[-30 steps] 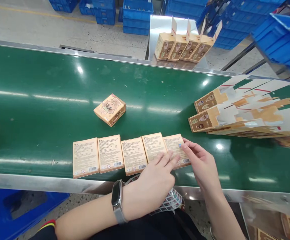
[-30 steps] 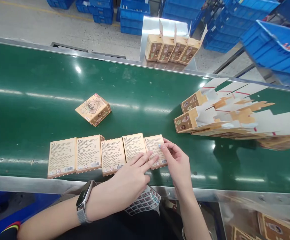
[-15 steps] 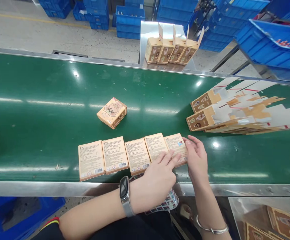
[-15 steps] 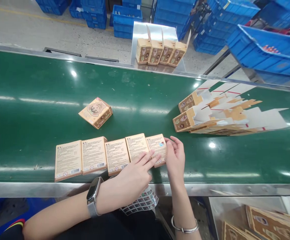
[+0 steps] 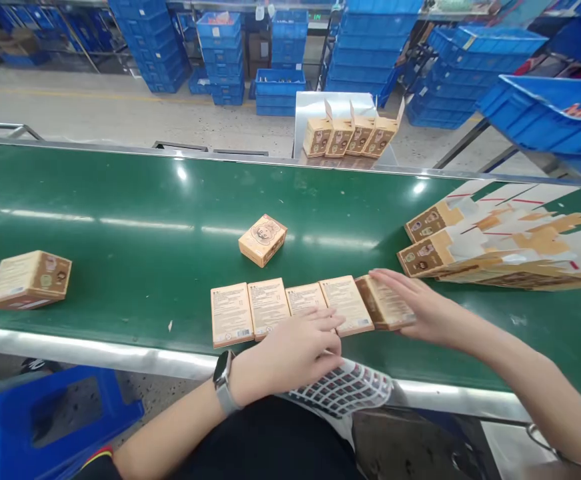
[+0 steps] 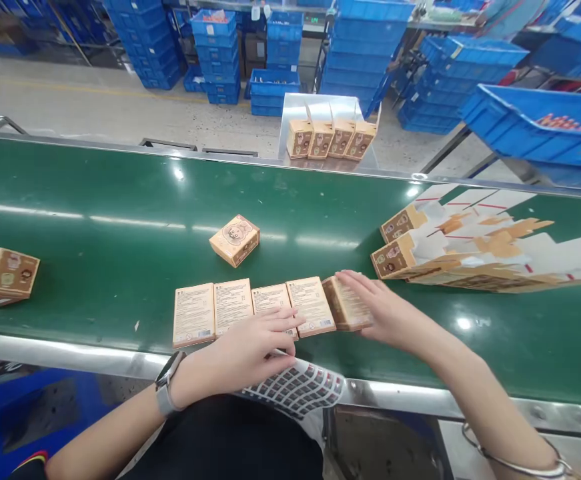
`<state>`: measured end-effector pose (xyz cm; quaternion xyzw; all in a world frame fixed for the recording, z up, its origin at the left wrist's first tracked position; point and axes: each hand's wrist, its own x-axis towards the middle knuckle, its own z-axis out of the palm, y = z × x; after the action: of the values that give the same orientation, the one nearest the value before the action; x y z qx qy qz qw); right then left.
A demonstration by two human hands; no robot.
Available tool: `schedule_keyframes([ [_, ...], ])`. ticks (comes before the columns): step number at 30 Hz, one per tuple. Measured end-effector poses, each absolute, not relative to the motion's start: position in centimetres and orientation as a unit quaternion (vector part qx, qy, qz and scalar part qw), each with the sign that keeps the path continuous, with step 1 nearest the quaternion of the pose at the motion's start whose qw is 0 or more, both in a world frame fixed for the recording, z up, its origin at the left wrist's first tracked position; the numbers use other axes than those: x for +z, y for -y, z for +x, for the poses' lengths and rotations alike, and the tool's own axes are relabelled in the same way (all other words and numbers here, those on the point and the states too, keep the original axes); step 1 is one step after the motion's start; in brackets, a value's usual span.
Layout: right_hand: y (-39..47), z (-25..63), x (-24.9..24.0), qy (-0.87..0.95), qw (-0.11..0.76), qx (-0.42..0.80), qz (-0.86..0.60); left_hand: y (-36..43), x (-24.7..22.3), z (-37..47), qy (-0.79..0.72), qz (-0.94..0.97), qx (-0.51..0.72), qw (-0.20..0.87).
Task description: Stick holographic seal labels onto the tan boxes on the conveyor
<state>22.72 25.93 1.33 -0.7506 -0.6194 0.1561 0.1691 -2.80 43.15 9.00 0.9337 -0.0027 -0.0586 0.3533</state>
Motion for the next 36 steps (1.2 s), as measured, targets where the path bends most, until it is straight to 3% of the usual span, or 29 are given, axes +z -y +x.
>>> schedule_keyframes([
  [5,-24.4,20.6,5.5,0.564,0.236,0.055,-0.790,-43.5,10.8,-3.9,-0.120,0.891,-0.070,0.431],
  [10,-24.8,12.9,9.9,0.566,0.323,0.171,-0.739,-43.6,11.8,-4.4,-0.113,0.891,-0.082,0.432],
  [18,-25.0,10.5,9.8,0.539,0.377,0.215,-0.722,-41.6,12.6,-3.7,-0.105,0.931,-0.075,0.341],
  [23,-23.9,10.8,9.5,0.553,0.355,0.188,-0.730,-40.7,12.6,-2.6,-0.093,0.934,-0.097,0.330],
  [32,-22.0,11.4,8.8,0.620,0.286,-0.071,-0.727,-39.1,12.6,0.6,-0.114,0.908,-0.142,0.378],
  [36,-20.3,13.0,8.3,0.600,0.338,-0.039,-0.724,-38.1,12.0,2.3,-0.132,0.910,-0.156,0.360],
])
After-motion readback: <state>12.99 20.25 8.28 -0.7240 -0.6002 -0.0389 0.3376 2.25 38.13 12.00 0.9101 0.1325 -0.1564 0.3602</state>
